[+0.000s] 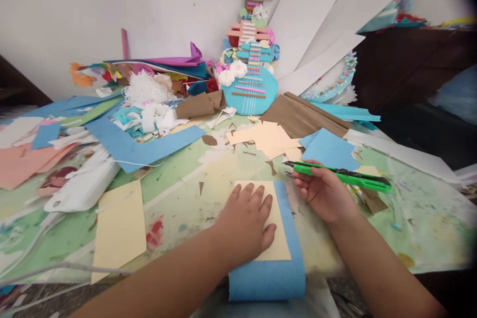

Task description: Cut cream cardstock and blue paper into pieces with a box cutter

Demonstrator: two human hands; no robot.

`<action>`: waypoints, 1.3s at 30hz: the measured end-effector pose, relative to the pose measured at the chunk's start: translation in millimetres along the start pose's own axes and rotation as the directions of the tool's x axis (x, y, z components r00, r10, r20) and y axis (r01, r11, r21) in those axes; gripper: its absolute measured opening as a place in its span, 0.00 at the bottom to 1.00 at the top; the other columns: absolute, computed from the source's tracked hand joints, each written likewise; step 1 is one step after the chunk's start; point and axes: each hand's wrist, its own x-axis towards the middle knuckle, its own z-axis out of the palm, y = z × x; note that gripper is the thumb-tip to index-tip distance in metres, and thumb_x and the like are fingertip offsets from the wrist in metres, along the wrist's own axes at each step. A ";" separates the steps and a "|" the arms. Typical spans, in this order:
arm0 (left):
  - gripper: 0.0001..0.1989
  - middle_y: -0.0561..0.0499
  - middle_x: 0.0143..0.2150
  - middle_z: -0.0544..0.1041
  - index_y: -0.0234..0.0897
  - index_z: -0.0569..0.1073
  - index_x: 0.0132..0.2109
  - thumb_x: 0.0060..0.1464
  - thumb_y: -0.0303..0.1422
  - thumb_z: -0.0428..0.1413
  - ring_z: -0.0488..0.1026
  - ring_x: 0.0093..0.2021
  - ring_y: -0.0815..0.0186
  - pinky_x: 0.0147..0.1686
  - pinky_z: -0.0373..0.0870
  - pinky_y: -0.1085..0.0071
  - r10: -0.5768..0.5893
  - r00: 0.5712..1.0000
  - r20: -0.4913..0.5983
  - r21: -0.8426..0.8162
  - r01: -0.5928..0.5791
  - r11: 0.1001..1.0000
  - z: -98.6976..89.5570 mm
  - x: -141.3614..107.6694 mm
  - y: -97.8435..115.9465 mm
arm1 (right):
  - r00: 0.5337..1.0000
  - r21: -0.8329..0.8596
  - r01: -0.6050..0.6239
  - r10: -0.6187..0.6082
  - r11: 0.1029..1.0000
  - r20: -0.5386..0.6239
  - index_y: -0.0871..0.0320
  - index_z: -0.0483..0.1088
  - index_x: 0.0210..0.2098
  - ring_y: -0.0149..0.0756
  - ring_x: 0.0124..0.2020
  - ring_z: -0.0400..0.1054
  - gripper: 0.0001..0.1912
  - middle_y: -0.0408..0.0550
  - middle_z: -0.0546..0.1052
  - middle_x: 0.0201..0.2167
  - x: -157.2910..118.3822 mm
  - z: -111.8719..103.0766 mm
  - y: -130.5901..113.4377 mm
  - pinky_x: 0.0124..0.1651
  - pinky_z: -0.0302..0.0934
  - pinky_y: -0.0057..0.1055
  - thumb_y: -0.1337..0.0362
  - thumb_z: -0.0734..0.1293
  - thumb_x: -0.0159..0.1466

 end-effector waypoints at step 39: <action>0.27 0.41 0.58 0.62 0.35 0.61 0.57 0.55 0.45 0.42 0.56 0.55 0.46 0.54 0.50 0.48 0.026 0.999 -0.040 0.018 -0.026 1.000 -0.9 -0.1 -2.3 | 0.988 0.026 0.065 -0.068 0.998 0.136 0.54 0.67 0.33 0.31 0.28 0.70 0.12 0.45 0.76 0.25 -3.6 -0.3 5.5 0.29 0.66 0.25 0.68 0.67 0.48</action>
